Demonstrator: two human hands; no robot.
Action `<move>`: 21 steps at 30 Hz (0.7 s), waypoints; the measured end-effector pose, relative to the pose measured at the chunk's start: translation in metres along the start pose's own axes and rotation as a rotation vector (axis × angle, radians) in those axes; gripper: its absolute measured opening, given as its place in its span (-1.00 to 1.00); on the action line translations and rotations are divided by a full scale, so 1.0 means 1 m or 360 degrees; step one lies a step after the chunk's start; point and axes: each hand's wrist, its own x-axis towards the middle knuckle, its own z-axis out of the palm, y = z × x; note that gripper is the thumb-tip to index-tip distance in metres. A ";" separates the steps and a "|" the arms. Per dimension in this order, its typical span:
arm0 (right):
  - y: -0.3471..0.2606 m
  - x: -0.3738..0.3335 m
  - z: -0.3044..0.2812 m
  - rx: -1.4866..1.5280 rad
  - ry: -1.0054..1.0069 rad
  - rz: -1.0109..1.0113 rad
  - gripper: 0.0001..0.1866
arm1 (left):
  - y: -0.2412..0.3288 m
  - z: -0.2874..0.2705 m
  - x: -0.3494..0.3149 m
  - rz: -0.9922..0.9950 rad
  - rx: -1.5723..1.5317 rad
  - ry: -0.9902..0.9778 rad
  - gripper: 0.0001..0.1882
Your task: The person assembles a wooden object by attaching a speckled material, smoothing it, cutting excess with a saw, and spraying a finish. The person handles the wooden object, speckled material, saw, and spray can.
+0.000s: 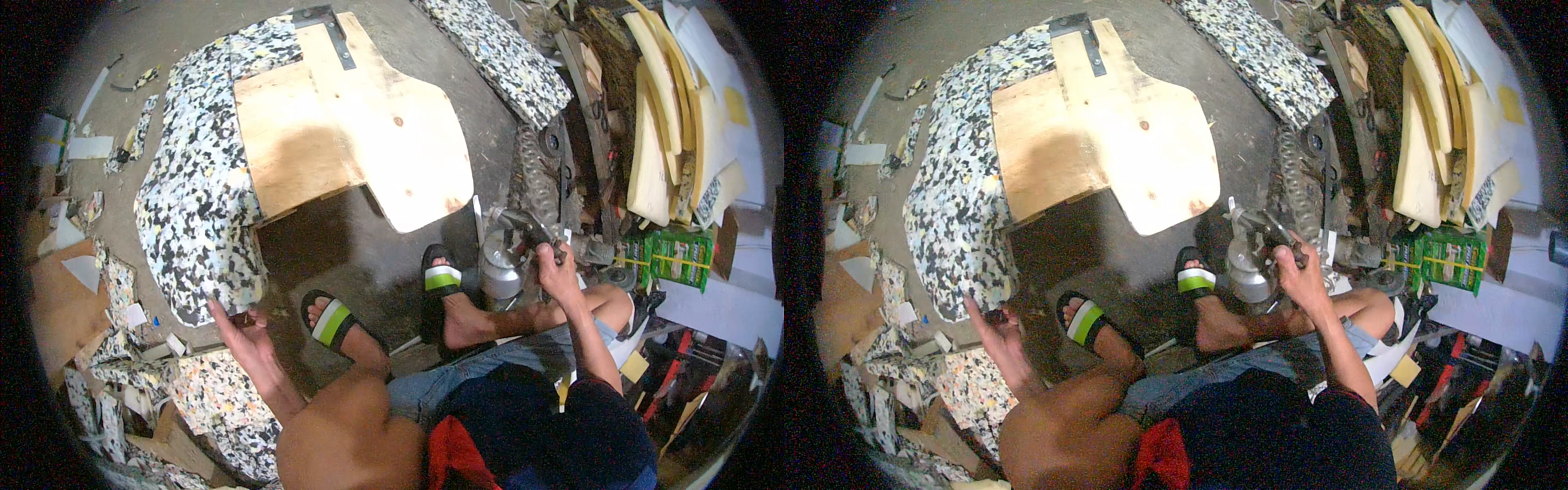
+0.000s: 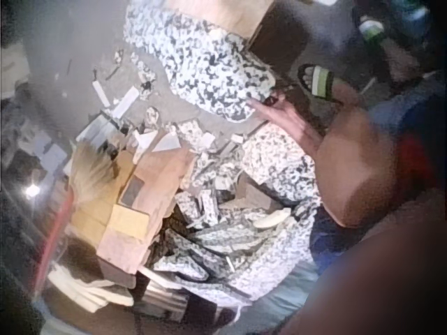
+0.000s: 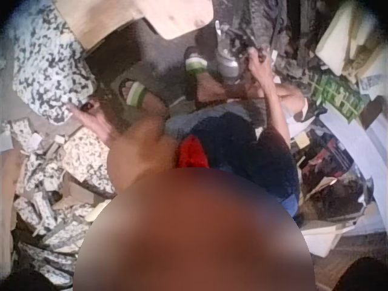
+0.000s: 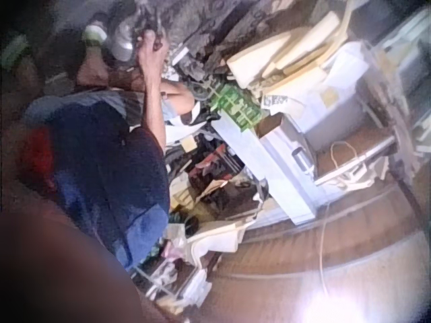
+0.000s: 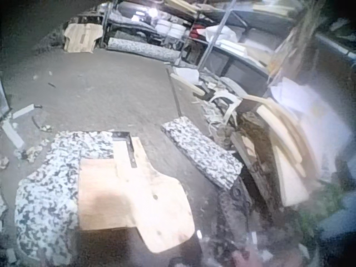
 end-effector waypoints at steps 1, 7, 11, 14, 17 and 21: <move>0.005 0.001 -0.003 -0.0093 -0.0058 0.0066 -0.50 | 0.001 0.001 0.000 0.0017 -0.0015 0.0014 -0.44; 0.030 0.015 -0.004 -0.0268 0.0011 0.0205 -0.27 | 0.003 0.001 0.002 -0.0049 -0.0079 -0.0022 -0.48; 0.026 0.023 -0.005 -0.0087 -0.0066 0.0213 -0.36 | 0.000 0.001 0.001 0.0044 -0.0017 0.0016 -0.49; 0.013 0.022 -0.010 0.0084 0.0025 0.0188 -0.49 | 0.000 0.008 -0.004 0.0091 0.0033 0.0009 -0.50; -0.003 0.026 -0.011 0.0165 -0.0017 0.0049 -0.49 | -0.003 0.016 -0.011 0.0116 -0.0001 0.0157 -0.51; -0.021 0.046 -0.010 0.0102 -0.0041 -0.0145 -0.45 | -0.004 0.022 -0.010 0.0014 -0.0026 0.0055 -0.48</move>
